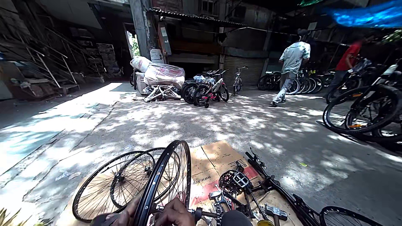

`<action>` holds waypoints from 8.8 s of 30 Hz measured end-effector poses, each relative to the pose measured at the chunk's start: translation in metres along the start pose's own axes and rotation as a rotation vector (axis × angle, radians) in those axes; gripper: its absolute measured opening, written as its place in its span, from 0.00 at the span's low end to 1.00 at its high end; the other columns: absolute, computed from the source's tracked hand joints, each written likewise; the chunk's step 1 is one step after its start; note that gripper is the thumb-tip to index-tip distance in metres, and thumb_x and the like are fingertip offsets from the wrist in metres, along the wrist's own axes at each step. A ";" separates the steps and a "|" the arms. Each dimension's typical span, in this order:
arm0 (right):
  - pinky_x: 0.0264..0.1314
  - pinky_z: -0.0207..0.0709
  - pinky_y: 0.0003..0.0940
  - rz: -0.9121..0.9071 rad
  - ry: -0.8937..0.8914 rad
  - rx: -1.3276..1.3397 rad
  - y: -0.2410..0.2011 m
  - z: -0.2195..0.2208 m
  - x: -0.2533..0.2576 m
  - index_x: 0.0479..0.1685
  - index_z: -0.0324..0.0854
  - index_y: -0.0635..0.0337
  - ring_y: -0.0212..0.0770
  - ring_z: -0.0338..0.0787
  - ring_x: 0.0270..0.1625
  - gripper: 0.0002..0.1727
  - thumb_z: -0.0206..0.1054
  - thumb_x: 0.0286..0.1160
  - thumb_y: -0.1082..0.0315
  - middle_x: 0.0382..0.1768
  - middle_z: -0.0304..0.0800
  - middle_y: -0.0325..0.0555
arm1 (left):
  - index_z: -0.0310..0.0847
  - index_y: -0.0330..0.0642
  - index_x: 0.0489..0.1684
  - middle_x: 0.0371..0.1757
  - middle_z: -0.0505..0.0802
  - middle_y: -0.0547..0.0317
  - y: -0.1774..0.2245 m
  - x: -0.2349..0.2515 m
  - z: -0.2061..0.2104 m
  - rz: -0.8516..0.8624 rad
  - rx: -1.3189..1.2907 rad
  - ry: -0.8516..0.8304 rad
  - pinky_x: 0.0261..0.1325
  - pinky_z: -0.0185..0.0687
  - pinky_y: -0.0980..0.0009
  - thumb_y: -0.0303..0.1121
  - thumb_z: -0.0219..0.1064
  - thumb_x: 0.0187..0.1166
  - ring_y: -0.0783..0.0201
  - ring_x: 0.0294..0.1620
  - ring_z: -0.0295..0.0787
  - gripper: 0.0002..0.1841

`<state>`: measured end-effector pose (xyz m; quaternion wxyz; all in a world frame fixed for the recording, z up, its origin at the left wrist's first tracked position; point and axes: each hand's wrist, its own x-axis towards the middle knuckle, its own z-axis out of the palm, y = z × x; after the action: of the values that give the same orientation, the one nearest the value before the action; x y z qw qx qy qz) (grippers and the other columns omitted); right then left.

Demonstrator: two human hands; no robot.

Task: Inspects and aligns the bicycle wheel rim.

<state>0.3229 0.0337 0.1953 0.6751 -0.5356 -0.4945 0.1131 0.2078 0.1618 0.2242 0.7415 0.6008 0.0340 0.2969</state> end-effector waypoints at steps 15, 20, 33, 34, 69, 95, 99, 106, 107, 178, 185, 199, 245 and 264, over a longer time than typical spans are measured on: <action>0.91 0.50 0.63 0.208 -1.117 -0.692 0.078 0.020 -0.168 0.49 0.93 0.52 0.51 0.89 0.68 0.19 0.62 0.82 0.51 0.53 0.95 0.49 | 0.61 0.36 0.84 0.74 0.82 0.47 0.010 0.027 0.018 -0.003 -0.092 -0.160 0.58 0.82 0.69 0.39 0.47 0.88 0.66 0.60 0.84 0.27; 0.84 0.60 0.56 0.177 -1.149 -0.711 0.084 0.026 -0.172 0.45 0.94 0.49 0.49 0.91 0.60 0.20 0.61 0.80 0.48 0.47 0.96 0.45 | 0.85 0.49 0.59 0.54 0.92 0.61 -0.041 -0.097 -0.035 -0.219 -0.347 -0.184 0.50 0.85 0.72 0.58 0.72 0.71 0.71 0.49 0.88 0.27; 0.76 0.67 0.57 0.120 -1.105 -0.696 0.083 0.031 -0.174 0.42 0.95 0.46 0.47 0.93 0.52 0.19 0.60 0.80 0.48 0.40 0.96 0.43 | 0.86 0.50 0.41 0.25 0.85 0.63 -0.081 -0.201 -0.074 -0.771 0.662 0.386 0.36 0.81 0.61 0.51 0.67 0.82 0.65 0.26 0.82 0.15; 0.77 0.67 0.57 0.123 -1.105 -0.695 0.083 0.030 -0.174 0.43 0.95 0.45 0.47 0.93 0.52 0.19 0.60 0.80 0.48 0.41 0.96 0.43 | 0.86 0.50 0.41 0.26 0.86 0.64 -0.079 -0.201 -0.071 -0.761 0.662 0.384 0.37 0.81 0.62 0.50 0.68 0.82 0.66 0.27 0.82 0.14; 0.79 0.63 0.58 0.159 -1.159 -0.706 0.082 0.030 -0.171 0.44 0.95 0.46 0.48 0.92 0.54 0.20 0.60 0.81 0.47 0.42 0.97 0.43 | 0.90 0.46 0.42 0.39 0.93 0.68 -0.005 -0.182 -0.049 -0.171 0.983 -0.138 0.53 0.84 0.71 0.44 0.72 0.79 0.74 0.44 0.88 0.11; 0.77 0.65 0.57 0.151 -1.153 -0.715 0.082 0.031 -0.173 0.43 0.94 0.46 0.47 0.92 0.53 0.20 0.59 0.81 0.47 0.41 0.96 0.43 | 0.86 0.45 0.59 0.49 0.91 0.65 -0.005 -0.180 -0.049 -0.153 0.696 -0.053 0.56 0.88 0.73 0.41 0.75 0.76 0.73 0.49 0.88 0.17; 0.78 0.64 0.58 0.171 -1.167 -0.714 0.079 0.031 -0.171 0.44 0.94 0.47 0.48 0.92 0.53 0.19 0.60 0.80 0.48 0.42 0.96 0.44 | 0.89 0.43 0.46 0.43 0.93 0.67 -0.008 -0.182 -0.052 -0.126 0.739 -0.089 0.56 0.85 0.74 0.41 0.73 0.79 0.75 0.47 0.88 0.12; 0.78 0.64 0.57 0.160 -1.162 -0.719 0.080 0.031 -0.172 0.44 0.94 0.47 0.48 0.92 0.53 0.20 0.59 0.82 0.47 0.41 0.96 0.43 | 0.91 0.45 0.43 0.42 0.93 0.64 -0.021 -0.191 -0.054 -0.236 0.925 -0.134 0.59 0.83 0.64 0.46 0.70 0.80 0.69 0.49 0.88 0.13; 0.78 0.64 0.57 0.154 -1.161 -0.720 0.081 0.031 -0.172 0.44 0.94 0.47 0.47 0.92 0.53 0.20 0.58 0.82 0.47 0.41 0.96 0.43 | 0.91 0.45 0.42 0.42 0.93 0.62 -0.022 -0.192 -0.055 -0.250 0.948 -0.143 0.58 0.83 0.63 0.45 0.70 0.80 0.67 0.49 0.88 0.13; 0.34 0.81 0.18 -0.248 0.184 -0.290 0.004 0.030 -0.022 0.52 0.90 0.60 0.23 0.84 0.34 0.19 0.77 0.66 0.58 0.41 0.90 0.41 | 0.86 0.49 0.35 0.28 0.92 0.69 -0.006 -0.025 0.008 -0.181 -0.137 0.024 0.39 0.86 0.77 0.42 0.52 0.87 0.77 0.31 0.89 0.16; 0.36 0.80 0.25 -0.146 -0.138 -0.253 0.000 0.003 0.003 0.62 0.85 0.59 0.29 0.81 0.35 0.28 0.74 0.72 0.47 0.46 0.83 0.44 | 0.86 0.50 0.30 0.26 0.91 0.72 -0.007 -0.020 0.007 -0.211 -0.110 0.070 0.39 0.84 0.79 0.38 0.54 0.85 0.80 0.29 0.86 0.16; 0.44 0.88 0.36 -0.040 -0.066 -0.282 0.012 -0.009 0.046 0.51 0.82 0.45 0.31 0.91 0.40 0.23 0.48 0.90 0.40 0.35 0.89 0.30 | 0.78 0.37 0.70 0.66 0.87 0.44 -0.017 -0.054 -0.015 0.085 0.008 -0.050 0.77 0.74 0.49 0.63 0.56 0.83 0.51 0.70 0.82 0.36; 0.26 0.78 0.25 -0.105 0.042 -0.233 -0.018 0.014 -0.013 0.47 0.87 0.66 0.29 0.82 0.24 0.17 0.81 0.65 0.64 0.28 0.88 0.41 | 0.90 0.56 0.42 0.34 0.93 0.73 -0.007 -0.006 -0.014 -0.226 -0.116 -0.277 0.44 0.85 0.76 0.56 0.57 0.86 0.79 0.35 0.87 0.19; 0.42 0.88 0.29 -0.295 -0.191 -0.307 0.007 -0.002 0.014 0.41 0.87 0.57 0.31 0.91 0.36 0.17 0.57 0.90 0.56 0.34 0.91 0.40 | 0.68 0.35 0.78 0.66 0.87 0.49 -0.011 -0.031 0.007 -0.015 -0.215 0.062 0.70 0.80 0.66 0.51 0.43 0.93 0.63 0.63 0.85 0.30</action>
<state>0.3340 0.0445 0.1971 0.5452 -0.5406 -0.6406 -0.0132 0.1897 0.1397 0.2071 0.8025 0.5080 0.0290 0.3117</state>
